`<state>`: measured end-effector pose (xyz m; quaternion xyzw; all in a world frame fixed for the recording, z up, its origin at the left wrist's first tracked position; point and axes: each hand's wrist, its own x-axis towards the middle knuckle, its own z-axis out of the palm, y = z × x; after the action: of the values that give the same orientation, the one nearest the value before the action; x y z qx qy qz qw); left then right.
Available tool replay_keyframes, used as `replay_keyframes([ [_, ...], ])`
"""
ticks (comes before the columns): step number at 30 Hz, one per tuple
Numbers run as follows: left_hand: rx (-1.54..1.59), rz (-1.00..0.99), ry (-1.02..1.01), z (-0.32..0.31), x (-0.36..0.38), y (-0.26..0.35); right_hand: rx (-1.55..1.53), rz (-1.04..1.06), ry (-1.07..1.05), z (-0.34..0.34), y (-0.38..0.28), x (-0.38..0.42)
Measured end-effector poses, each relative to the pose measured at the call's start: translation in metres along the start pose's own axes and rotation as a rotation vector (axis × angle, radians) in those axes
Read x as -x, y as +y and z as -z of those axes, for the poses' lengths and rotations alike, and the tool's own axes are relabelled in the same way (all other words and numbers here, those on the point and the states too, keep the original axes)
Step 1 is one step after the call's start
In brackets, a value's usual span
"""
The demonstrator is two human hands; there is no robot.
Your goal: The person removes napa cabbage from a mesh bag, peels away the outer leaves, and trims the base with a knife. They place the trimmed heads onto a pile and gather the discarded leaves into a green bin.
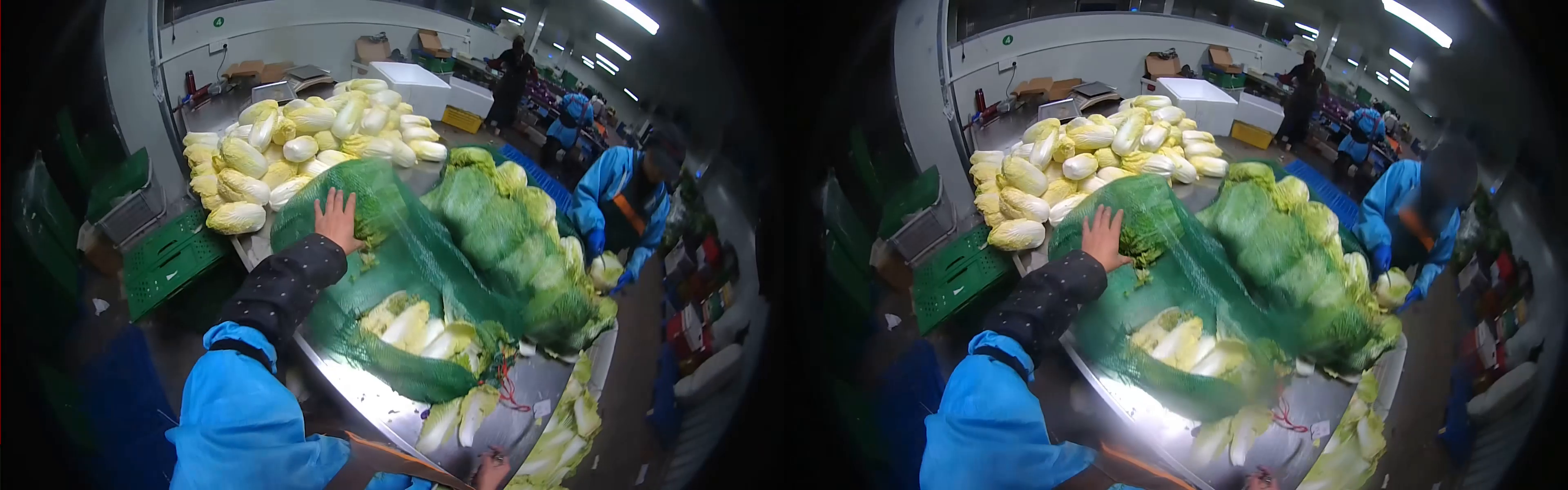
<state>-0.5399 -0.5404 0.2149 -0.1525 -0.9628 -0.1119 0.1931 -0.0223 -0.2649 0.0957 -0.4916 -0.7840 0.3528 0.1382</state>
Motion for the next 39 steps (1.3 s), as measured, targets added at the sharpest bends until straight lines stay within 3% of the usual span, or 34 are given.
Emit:
replay_keyframes([
  [3,-0.16,0.062,-0.289,0.004,-0.038,-0.015,-0.026,-0.039,-0.162,-0.034,-0.029,-0.003],
  [4,-0.14,0.054,-0.273,-0.013,-0.049,-0.022,0.02,-0.043,-0.246,-0.042,-0.036,-0.006],
  [6,-0.353,-0.054,-0.04,-0.077,-0.072,-0.042,-0.216,-0.022,-0.2,-0.061,-0.046,-0.009],
  [8,-0.372,-0.115,0.116,-0.128,-0.093,-0.062,-0.257,0.038,-0.098,-0.078,-0.057,-0.016],
  [10,-0.39,-0.173,0.254,-0.141,-0.127,-0.058,-0.363,-0.196,-0.17,-0.069,-0.092,-0.005],
  [12,0.034,0.096,-0.353,-0.118,-0.168,-0.057,-0.273,-0.242,-0.175,-0.063,-0.128,0.003],
  [13,0.04,0.087,-0.361,-0.114,-0.184,-0.058,-0.185,-0.289,-0.208,-0.064,-0.137,0.004],
  [15,0.598,0.278,0.091,-0.111,-0.213,-0.063,-0.145,-0.277,-0.216,-0.075,-0.125,-0.003],
  [16,0.741,0.286,0.125,-0.127,-0.232,-0.073,-0.11,-0.254,-0.231,-0.082,-0.118,-0.006],
  [18,1.496,0.527,-0.164,-0.162,-0.24,-0.078,-0.06,-0.022,-0.122,-0.101,-0.087,-0.018],
  [19,1.623,0.521,-0.213,-0.125,-0.212,-0.059,-0.036,0.044,-0.077,-0.115,-0.057,-0.035],
  [20,1.744,0.514,-0.268,-0.058,-0.166,-0.026,0.087,0.045,-0.068,-0.111,-0.072,-0.04],
  [21,1.614,0.468,-0.419,-0.008,-0.136,0.001,0.101,0.164,-0.025,-0.117,-0.062,-0.056],
  [22,1.683,0.221,-0.565,0.009,-0.109,0.017,-0.11,0.2,-0.073,-0.112,-0.073,-0.071],
  [23,1.722,-0.005,-0.644,0.025,-0.089,0.031,-0.164,0.232,0.05,-0.103,-0.124,-0.066],
  [24,1.773,0.053,-0.714,0.054,-0.075,0.026,-0.348,0.153,-0.039,-0.083,-0.203,-0.05],
  [25,1.823,0.109,-0.771,0.08,-0.076,0.018,-0.433,0.313,-0.093,-0.075,-0.231,-0.053],
  [26,1.794,0.141,-0.594,0.086,-0.081,-0.002,-0.704,0.141,-0.207,-0.075,-0.252,-0.052],
  [27,1.757,0.326,-0.421,0.094,-0.084,-0.02,-0.614,0.263,-0.336,-0.088,-0.248,-0.064],
  [28,1.799,0.355,-0.346,0.078,-0.085,-0.049,-0.488,0.174,-0.573,-0.092,-0.266,-0.065],
  [30,1.703,0.507,-0.374,0.061,-0.04,-0.076,-0.467,0.46,-0.771,-0.124,-0.3,-0.065],
  [31,1.728,0.572,-0.321,0.061,-0.023,-0.079,-0.447,0.287,-0.809,-0.14,-0.294,-0.069],
  [32,1.75,0.641,-0.269,0.061,-0.005,-0.082,-0.369,0.061,-1.029,-0.129,-0.306,-0.08],
  [33,1.741,0.661,-0.272,0.059,0.01,-0.098,-0.604,0.224,-0.819,-0.141,-0.305,-0.08],
  [34,1.627,0.72,-0.23,0.053,0.026,-0.122,-0.55,0.17,-0.713,-0.132,-0.311,-0.088],
  [36,1.499,0.79,-0.181,0.028,0.056,-0.137,-0.688,0.235,-0.735,-0.13,-0.313,-0.1],
  [38,0.961,0.651,0.213,-0.018,0.085,-0.132,-0.459,0.252,-0.892,-0.127,-0.35,-0.081],
  [39,1.139,0.623,0.057,-0.025,0.097,-0.104,-0.417,0.409,-0.931,-0.133,-0.369,-0.067],
])
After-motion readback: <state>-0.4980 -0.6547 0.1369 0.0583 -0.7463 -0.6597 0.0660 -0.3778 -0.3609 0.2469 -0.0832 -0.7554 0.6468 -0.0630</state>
